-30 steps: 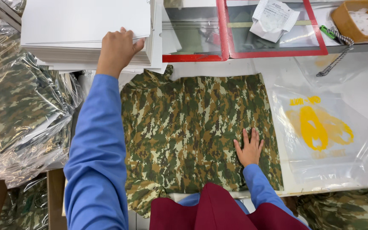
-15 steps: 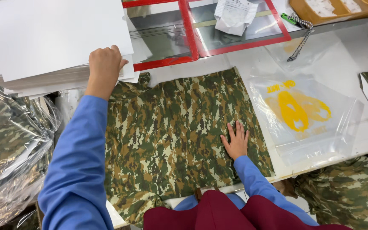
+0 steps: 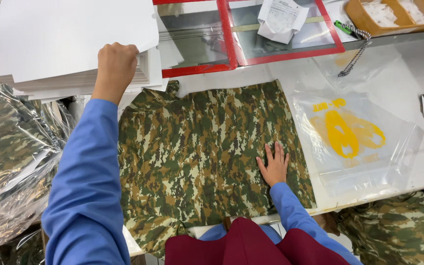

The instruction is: The person folds camouflage garments over a white cardboard template and places them into plastic bags.

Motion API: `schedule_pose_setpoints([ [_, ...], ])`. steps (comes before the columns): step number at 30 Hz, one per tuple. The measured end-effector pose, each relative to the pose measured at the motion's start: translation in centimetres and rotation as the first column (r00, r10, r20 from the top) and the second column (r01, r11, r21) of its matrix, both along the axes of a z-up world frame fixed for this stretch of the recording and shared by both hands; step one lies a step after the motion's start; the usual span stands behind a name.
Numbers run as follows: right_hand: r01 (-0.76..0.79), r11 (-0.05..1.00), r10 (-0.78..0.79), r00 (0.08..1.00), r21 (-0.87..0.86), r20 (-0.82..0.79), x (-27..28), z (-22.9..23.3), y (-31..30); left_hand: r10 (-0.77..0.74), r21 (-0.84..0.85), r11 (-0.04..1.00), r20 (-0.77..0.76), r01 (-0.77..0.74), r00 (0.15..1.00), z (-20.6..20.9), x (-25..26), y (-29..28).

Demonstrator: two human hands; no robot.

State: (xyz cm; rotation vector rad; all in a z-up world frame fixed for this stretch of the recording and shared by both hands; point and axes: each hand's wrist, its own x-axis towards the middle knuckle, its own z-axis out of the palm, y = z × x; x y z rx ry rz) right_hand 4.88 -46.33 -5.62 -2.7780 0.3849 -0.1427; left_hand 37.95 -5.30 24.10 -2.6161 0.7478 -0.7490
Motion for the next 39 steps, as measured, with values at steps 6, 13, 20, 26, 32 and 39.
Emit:
schedule_pose_setpoints([
  [6,-0.006,1.0,0.006,1.0,-0.002,0.022,-0.1,0.4,0.0,0.013,-0.121,0.993,0.157,0.007,0.988,-0.2,-0.1,0.7],
  [13,-0.003,1.0,0.003,1.0,-0.005,-0.002,0.1,0.6,0.0,0.093,-0.449,0.89,0.011,-0.078,0.996,1.9,-1.1,2.2],
  [20,-0.052,0.982,0.075,0.99,0.183,-0.122,1.2,1.3,-1.2,-0.015,-0.548,0.769,0.497,0.328,0.867,2.4,-7.7,-0.1],
  [26,-0.26,-0.032,0.348,0.902,0.965,0.254,2.4,11.3,0.6,-0.346,-0.347,0.671,0.635,0.656,0.69,-3.7,-25.3,-13.0],
  [32,0.06,0.198,-0.106,0.994,0.978,-0.039,1.7,10.9,-2.3,-0.799,-0.225,0.601,-0.161,0.767,0.579,-13.4,-30.2,-13.9],
  [39,0.26,0.674,-0.15,0.965,0.691,-0.216,-1.6,3.5,-5.6,-0.187,-0.333,0.921,0.083,0.204,0.979,-4.9,-12.5,-3.0],
])
